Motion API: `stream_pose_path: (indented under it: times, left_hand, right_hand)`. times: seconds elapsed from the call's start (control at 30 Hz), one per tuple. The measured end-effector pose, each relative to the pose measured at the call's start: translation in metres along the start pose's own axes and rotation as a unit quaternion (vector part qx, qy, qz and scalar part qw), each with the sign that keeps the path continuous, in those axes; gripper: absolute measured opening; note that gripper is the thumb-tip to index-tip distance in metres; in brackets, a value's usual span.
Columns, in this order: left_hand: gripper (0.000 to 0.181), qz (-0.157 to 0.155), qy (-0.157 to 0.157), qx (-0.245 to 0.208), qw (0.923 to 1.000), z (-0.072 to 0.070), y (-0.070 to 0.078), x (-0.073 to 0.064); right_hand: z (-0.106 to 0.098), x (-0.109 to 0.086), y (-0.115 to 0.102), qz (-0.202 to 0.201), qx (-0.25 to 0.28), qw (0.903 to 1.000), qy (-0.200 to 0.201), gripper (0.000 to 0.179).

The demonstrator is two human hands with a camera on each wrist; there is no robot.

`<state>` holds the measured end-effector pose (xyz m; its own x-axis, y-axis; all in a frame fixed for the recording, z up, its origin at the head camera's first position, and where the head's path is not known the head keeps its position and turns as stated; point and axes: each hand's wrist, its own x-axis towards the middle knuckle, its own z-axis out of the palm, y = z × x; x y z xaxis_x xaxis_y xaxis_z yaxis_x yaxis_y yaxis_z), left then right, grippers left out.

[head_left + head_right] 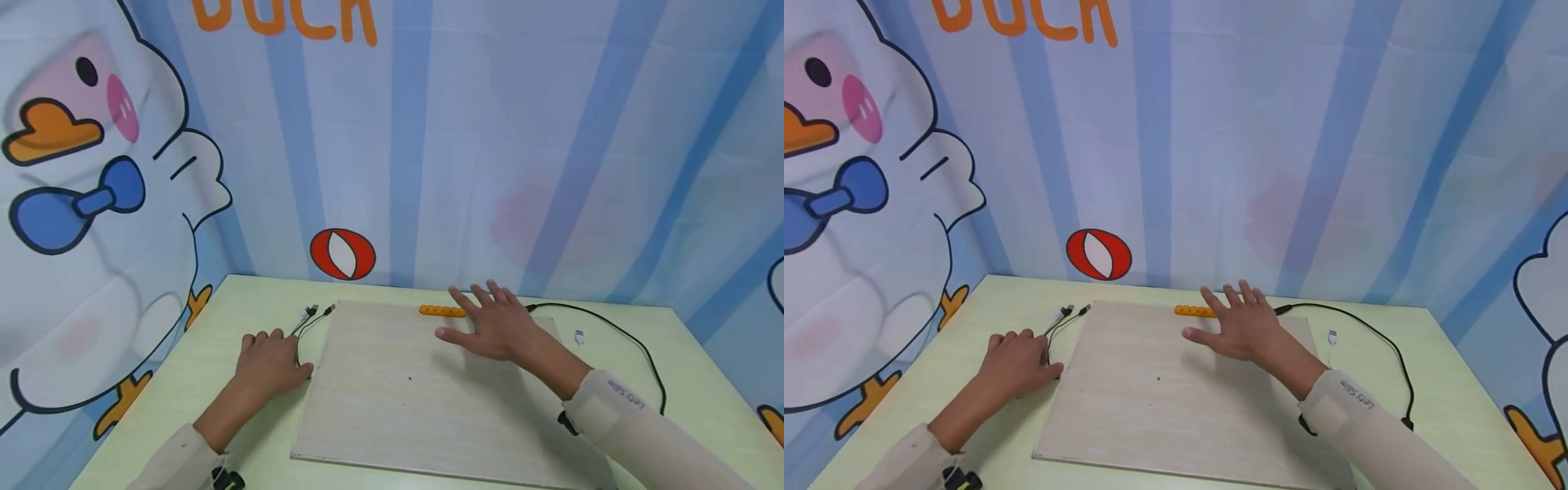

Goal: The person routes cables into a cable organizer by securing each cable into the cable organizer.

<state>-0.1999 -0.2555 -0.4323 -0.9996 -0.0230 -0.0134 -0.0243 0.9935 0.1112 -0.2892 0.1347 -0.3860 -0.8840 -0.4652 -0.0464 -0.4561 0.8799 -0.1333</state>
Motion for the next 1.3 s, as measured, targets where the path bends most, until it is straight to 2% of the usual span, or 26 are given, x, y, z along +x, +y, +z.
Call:
stream_pose_path:
  times: [0.33,0.57,1.3]
  left_hand:
    - [0.028,0.01,0.013,-0.01,0.9998,-0.003,0.002,-0.005]
    - [0.026,0.006,0.012,-0.012,0.9998,-0.001,0.002,-0.004]
    - [0.024,0.018,0.023,-0.033,0.999,-0.005,-0.002,-0.01]
  right_hand:
    - [0.002,0.006,-0.01,-0.009,0.0,0.9999,-0.011,0.095]
    - [0.003,0.013,-0.024,-0.015,0.0,0.9996,-0.024,0.095]
    - [0.019,0.031,-0.058,-0.048,-0.039,0.9972,-0.042,0.096]
